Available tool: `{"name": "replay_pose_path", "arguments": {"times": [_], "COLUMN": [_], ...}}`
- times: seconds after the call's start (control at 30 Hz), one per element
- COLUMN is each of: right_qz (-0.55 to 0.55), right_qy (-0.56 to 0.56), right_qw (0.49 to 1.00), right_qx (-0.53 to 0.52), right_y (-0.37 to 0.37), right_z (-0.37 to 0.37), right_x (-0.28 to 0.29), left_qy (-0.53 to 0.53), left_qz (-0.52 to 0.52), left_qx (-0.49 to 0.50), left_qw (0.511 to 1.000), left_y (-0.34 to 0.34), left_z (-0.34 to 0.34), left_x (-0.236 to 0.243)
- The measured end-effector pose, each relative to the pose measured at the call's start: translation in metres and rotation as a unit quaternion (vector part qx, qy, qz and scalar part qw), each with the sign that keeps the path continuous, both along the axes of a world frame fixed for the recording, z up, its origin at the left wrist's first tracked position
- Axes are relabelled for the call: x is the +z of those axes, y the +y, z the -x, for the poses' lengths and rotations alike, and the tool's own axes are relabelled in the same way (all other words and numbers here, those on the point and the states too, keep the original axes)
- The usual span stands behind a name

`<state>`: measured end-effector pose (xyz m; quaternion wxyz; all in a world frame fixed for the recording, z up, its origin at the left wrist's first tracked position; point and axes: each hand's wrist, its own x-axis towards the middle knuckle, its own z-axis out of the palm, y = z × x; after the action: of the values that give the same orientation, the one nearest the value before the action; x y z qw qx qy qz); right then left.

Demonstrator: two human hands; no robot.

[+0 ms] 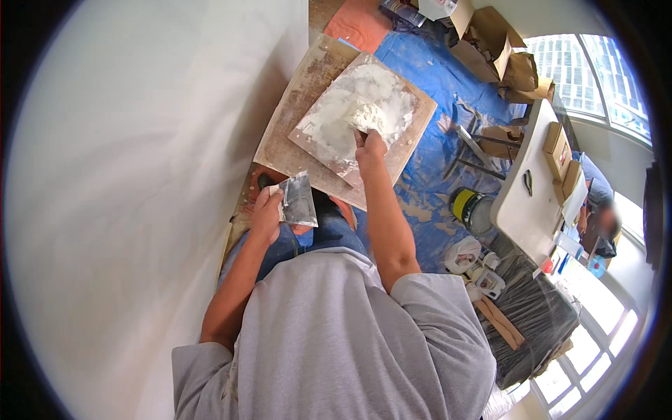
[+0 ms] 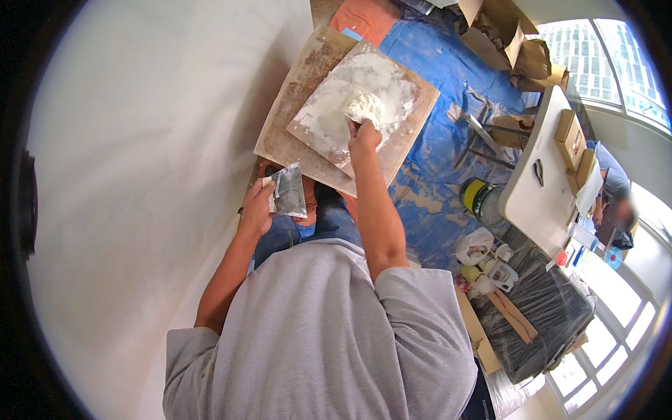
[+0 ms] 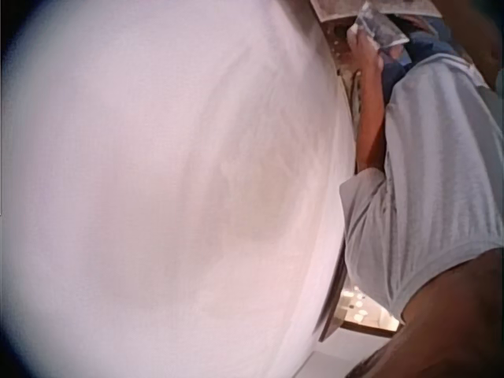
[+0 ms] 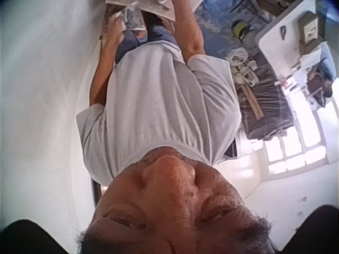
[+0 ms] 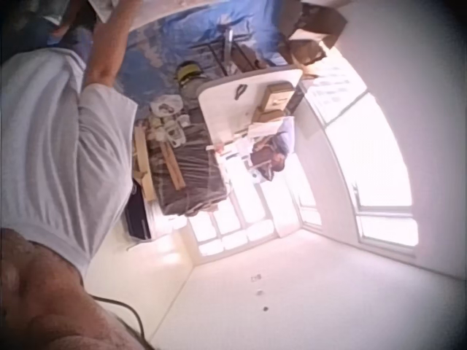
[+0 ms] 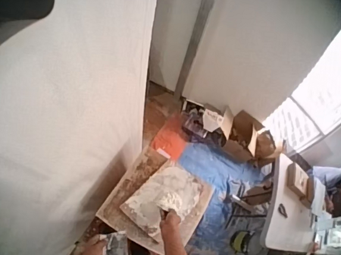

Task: Apply and smooth joint compound onto a wall surface using a putty knife.

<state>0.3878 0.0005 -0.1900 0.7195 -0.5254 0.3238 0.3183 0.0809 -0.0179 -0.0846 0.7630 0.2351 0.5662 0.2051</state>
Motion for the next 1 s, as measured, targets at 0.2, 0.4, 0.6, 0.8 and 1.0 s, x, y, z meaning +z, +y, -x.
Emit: {"name": "replay_pose_path", "arguments": {"times": [0.2,0.4,0.6,0.8,1.0], "right_qz": [0.051,-0.012,0.108,0.204,0.304], "right_qy": [-0.057,-0.242,-0.532,-0.671,-0.585], "right_qw": [0.976,0.903,0.702,0.427,0.447], "right_qx": [0.205,0.356,0.462,0.570,0.604], "right_y": [-0.041,-0.077,-0.108,-0.110,-0.106], "right_z": [-0.029,-0.024,0.004,0.000,-0.020], "right_x": [0.034,0.116,0.189,0.208,0.127], "left_qy": [-0.033,-0.039,-0.075,-0.045,-0.084], "left_qz": [-0.009,-0.020,0.055,0.033,-0.017], "left_qx": [-0.008,0.017,0.088,0.097,0.090], "left_qw": [0.999,0.999,0.992,0.994,0.992], "left_y": [0.010,0.021,0.026,0.033,0.066], "left_z": [-0.039,-0.096,-0.159,-0.172,-0.100], "left_x": [0.026,0.022,0.021,0.061,0.039]}}
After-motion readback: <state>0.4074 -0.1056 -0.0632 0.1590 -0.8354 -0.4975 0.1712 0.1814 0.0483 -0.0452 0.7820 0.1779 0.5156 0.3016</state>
